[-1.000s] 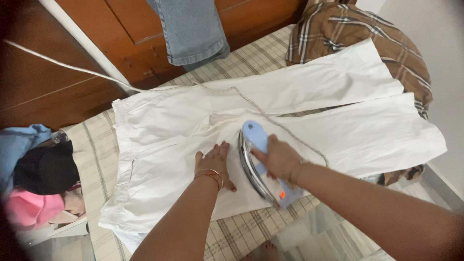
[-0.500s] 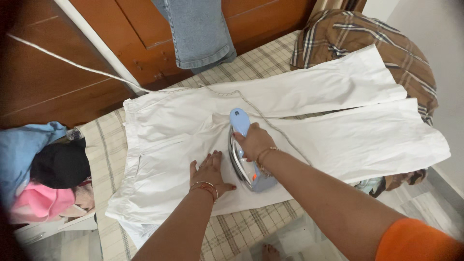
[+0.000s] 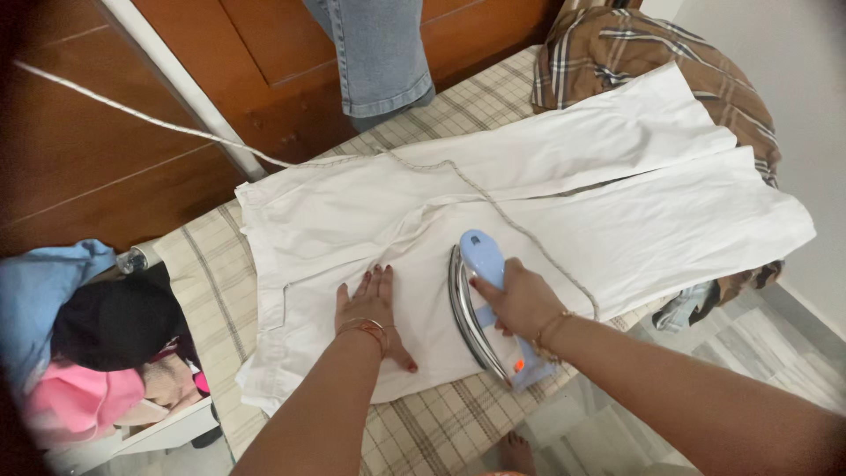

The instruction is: The person irons a pair of white pants on an ironing board, smoothing different sections of the fabric, flipping the garment over, and then folding it before continuing to iron.

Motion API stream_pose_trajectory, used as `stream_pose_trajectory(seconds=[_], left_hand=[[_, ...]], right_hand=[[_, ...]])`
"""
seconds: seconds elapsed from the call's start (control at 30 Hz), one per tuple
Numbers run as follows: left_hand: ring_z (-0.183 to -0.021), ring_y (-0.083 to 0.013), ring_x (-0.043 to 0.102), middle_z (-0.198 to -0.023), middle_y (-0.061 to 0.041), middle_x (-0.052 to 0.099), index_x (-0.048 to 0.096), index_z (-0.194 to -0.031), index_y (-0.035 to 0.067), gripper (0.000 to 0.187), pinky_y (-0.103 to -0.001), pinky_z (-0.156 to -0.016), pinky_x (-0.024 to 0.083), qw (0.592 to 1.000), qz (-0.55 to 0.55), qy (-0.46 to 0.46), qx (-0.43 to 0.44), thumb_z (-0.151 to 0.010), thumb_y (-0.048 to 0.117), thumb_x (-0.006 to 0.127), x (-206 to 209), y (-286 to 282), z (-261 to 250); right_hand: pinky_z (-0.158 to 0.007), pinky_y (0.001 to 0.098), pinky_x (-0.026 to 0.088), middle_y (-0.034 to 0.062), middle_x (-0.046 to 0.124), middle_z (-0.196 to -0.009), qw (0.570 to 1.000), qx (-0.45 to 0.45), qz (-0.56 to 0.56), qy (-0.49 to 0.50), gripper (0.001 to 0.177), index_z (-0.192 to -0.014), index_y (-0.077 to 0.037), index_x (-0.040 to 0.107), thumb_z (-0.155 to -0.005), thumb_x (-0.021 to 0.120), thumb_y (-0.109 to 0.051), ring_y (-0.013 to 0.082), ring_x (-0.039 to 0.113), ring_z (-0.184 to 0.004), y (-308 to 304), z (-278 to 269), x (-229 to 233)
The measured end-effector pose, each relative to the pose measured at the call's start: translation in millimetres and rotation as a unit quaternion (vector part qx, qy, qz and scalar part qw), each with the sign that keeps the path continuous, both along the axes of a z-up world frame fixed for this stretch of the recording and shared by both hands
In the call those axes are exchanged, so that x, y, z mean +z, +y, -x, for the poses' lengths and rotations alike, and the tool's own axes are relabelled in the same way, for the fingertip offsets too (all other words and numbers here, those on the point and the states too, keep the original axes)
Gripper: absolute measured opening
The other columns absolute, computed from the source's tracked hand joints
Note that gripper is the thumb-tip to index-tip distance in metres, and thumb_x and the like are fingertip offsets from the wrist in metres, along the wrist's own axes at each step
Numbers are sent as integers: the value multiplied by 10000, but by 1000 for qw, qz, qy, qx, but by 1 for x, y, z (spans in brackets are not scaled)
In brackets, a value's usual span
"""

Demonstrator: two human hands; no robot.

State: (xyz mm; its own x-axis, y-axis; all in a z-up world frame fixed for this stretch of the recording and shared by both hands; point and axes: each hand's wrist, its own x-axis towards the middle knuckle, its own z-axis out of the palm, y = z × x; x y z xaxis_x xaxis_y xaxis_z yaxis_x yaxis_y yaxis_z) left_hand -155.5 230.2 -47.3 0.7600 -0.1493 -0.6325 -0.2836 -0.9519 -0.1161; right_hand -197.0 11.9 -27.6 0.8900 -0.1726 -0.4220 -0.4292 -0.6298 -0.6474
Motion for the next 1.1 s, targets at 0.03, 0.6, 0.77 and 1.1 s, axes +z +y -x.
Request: stream_pose_trajectory(seconds=[0.03, 0.6, 0.77, 1.1], left_hand=[[-1590, -186, 14, -1738, -39, -53, -163, -1632, 175, 1710, -485, -1273, 80, 1000, 0, 1, -3, -445, 716, 943, -1, 1, 0], [-1589, -203, -4, -1730, -66, -16, -111, -1621, 99, 1691, -438, -1269, 77, 990, 135, -22, -22, -444, 778, 894, -16, 36, 2], [-1592, -194, -3, -1730, -68, -17, -92, -1623, 88, 1678, -427, -1275, 70, 991, 128, -26, -30, -453, 794, 883, -15, 36, 3], [-1587, -178, -25, -1732, -51, -71, -152, -1620, 107, 1649, -460, -1276, -14, 998, 16, -15, -51, -506, 834, 822, -6, 40, 6]], right_hand=[[-492, 370, 599, 201, 720, -700, 1000, -24, -1, -17, 559, -1057, 94, 513, -930, 656, -432, 245, 711, -521, 4, -10, -3], [-495, 359, 591, 181, 717, -707, 999, -17, 11, 28, 574, -1098, 73, 515, -923, 652, -456, 224, 687, -520, 58, 10, 5], [-503, 357, 599, 189, 724, -709, 999, -18, 47, 15, 562, -1084, 75, 518, -935, 631, -455, 236, 717, -537, 64, 10, 2], [-502, 373, 615, 201, 721, -776, 997, -58, 2, -55, 551, -1091, 113, 503, -961, 631, -406, 251, 737, -563, 62, -70, -2]])
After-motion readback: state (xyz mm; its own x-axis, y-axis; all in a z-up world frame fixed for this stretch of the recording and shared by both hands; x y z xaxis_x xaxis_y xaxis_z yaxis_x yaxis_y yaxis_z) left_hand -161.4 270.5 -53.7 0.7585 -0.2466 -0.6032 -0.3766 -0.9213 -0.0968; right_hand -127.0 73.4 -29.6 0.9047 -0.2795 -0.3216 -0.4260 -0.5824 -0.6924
